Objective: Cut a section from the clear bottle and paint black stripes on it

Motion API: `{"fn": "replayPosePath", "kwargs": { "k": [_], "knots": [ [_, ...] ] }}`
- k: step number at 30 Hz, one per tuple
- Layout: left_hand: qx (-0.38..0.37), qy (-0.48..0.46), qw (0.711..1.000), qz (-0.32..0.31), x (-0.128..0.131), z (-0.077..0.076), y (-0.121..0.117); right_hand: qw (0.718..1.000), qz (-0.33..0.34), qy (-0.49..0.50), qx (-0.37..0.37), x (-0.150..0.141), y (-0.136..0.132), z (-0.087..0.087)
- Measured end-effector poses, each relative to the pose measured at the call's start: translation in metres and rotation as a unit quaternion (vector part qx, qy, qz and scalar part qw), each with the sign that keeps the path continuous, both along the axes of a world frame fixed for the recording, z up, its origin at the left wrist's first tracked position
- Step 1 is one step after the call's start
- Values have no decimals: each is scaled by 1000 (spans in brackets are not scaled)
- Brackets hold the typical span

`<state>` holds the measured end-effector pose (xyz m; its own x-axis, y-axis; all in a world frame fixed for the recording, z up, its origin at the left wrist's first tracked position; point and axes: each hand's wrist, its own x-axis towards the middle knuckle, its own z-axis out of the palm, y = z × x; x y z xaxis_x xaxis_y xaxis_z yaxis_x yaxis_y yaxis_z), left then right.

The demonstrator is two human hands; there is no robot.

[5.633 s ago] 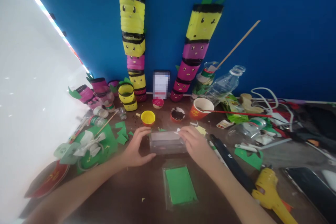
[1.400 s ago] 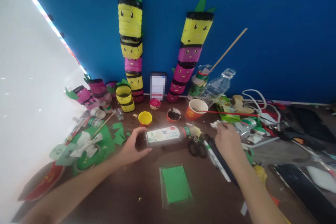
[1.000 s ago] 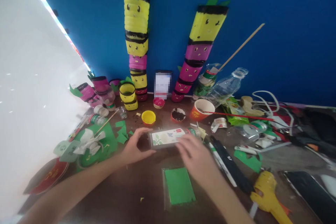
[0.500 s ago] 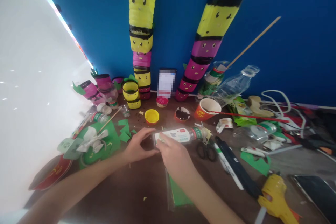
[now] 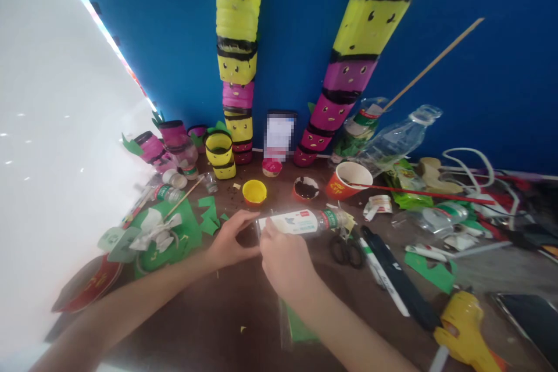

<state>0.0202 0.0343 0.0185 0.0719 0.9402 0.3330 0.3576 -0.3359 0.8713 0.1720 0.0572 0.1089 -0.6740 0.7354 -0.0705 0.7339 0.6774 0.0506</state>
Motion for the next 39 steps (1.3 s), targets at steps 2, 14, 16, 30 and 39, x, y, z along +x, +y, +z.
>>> {"fn": "replayPosePath", "kwargs": {
  "k": [2,14,16,30,39],
  "knots": [
    [-4,-8,1000,2,0,0,0,1000,-7,1,6,-1,2,-1],
    [-45,-53,998,1,2,2,1,987,4,151,-56,22,16,-9],
    [-40,-45,998,1,2,1,1,991,2,118,-59,18,13,-6],
    [-38,-46,998,1,2,1,2,974,-11,225,32,18,11,-17],
    [-53,-49,997,3,3,-2,1,961,-32,274,-18,20,14,-21]
  ]
}}
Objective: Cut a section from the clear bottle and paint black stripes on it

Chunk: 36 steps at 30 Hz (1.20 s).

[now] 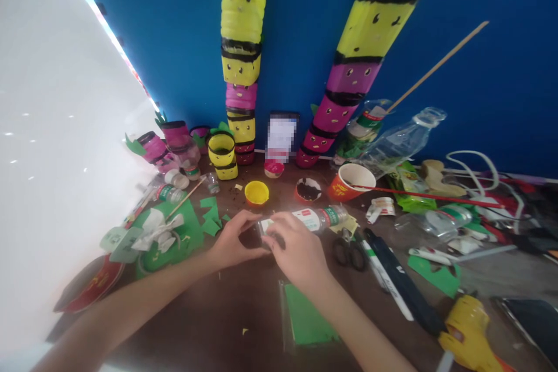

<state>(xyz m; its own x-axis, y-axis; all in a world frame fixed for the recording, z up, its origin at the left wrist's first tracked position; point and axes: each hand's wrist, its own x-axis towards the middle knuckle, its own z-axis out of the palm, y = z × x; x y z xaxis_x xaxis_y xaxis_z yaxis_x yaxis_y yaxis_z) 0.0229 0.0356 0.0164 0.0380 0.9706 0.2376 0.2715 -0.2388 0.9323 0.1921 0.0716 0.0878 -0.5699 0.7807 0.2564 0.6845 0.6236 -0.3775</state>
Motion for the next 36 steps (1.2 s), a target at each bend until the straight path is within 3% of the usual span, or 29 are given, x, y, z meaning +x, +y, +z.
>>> {"fn": "replayPosePath", "kwargs": {
  "k": [7,15,20,28,36],
  "knots": [
    [26,11,1000,-5,-1,0,0,988,47,-65,130,0,-7,-21],
    [12,14,1000,-7,-1,1,1,987,-7,-40,154,-9,-5,-25],
    [7,18,1000,-3,0,2,0,993,-37,-26,108,0,2,-15],
    [23,36,999,-2,0,6,0,999,34,-36,-23,0,7,-8],
    [16,31,999,-4,0,2,0,999,33,-14,-12,4,9,-1]
  ]
}}
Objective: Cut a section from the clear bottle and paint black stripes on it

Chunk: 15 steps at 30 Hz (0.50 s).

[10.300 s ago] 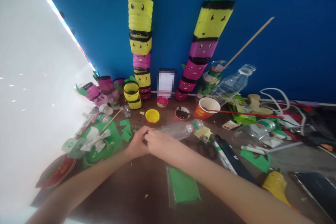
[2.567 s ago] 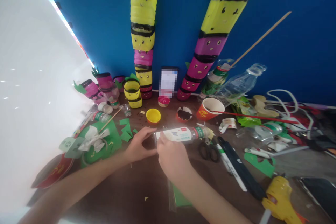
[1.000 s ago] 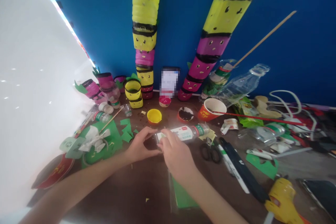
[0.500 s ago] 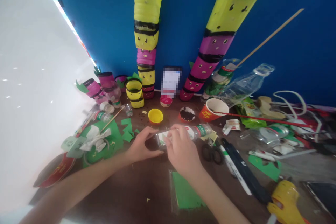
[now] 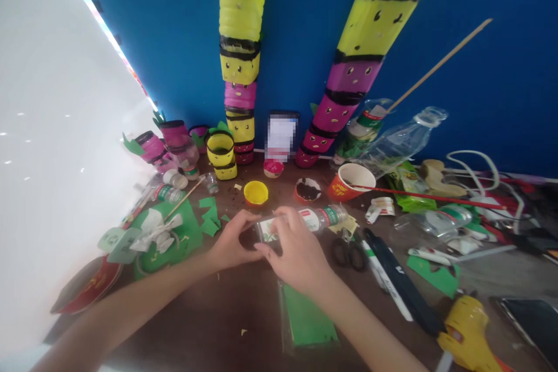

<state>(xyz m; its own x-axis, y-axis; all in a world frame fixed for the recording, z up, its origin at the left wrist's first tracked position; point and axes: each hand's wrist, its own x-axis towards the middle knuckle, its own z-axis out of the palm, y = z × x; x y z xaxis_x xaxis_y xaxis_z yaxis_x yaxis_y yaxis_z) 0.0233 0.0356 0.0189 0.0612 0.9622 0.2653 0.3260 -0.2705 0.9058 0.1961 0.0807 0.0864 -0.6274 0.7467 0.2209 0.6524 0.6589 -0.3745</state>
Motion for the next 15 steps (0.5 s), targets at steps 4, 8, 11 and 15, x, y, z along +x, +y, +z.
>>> {"fn": "replayPosePath", "kwargs": {
  "k": [4,8,11,15],
  "knots": [
    [-2,1,1000,-1,0,1,0,999,2,15,-40,0,0,-1],
    [-9,3,1000,-1,0,3,1,997,24,31,-60,-2,4,-1],
    [-16,0,1000,-3,-1,2,1,999,18,13,-37,-3,3,-7],
    [-13,-6,1000,-6,-1,1,2,999,-27,-13,38,-5,-3,-19]
  ]
}}
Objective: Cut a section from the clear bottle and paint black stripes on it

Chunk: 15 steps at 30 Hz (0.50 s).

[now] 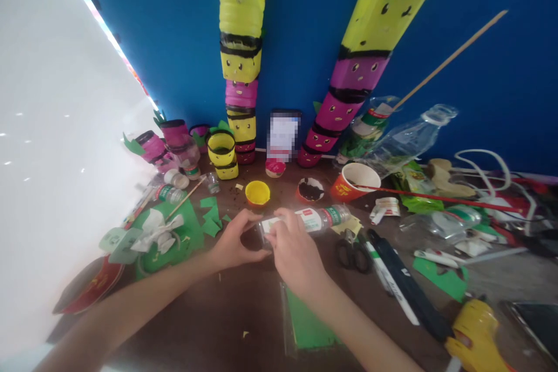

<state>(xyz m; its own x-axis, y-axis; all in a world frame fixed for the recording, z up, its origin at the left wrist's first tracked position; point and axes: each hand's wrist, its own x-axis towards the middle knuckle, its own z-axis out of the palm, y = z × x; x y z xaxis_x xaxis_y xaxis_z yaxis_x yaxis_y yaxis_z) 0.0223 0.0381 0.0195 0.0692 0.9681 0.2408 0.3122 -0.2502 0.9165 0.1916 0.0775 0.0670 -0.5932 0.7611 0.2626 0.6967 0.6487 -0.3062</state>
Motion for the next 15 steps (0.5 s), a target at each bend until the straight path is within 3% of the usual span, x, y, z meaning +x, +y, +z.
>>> {"fn": "replayPosePath", "kwargs": {
  "k": [5,8,15],
  "knots": [
    [-13,-6,1000,4,1,1,0,999,-19,29,29,3,-3,0],
    [-6,-4,1000,6,2,0,-1,998,17,23,49,4,0,9],
    [11,13,1000,3,1,-1,0,976,140,-118,119,-2,11,28]
  ]
}}
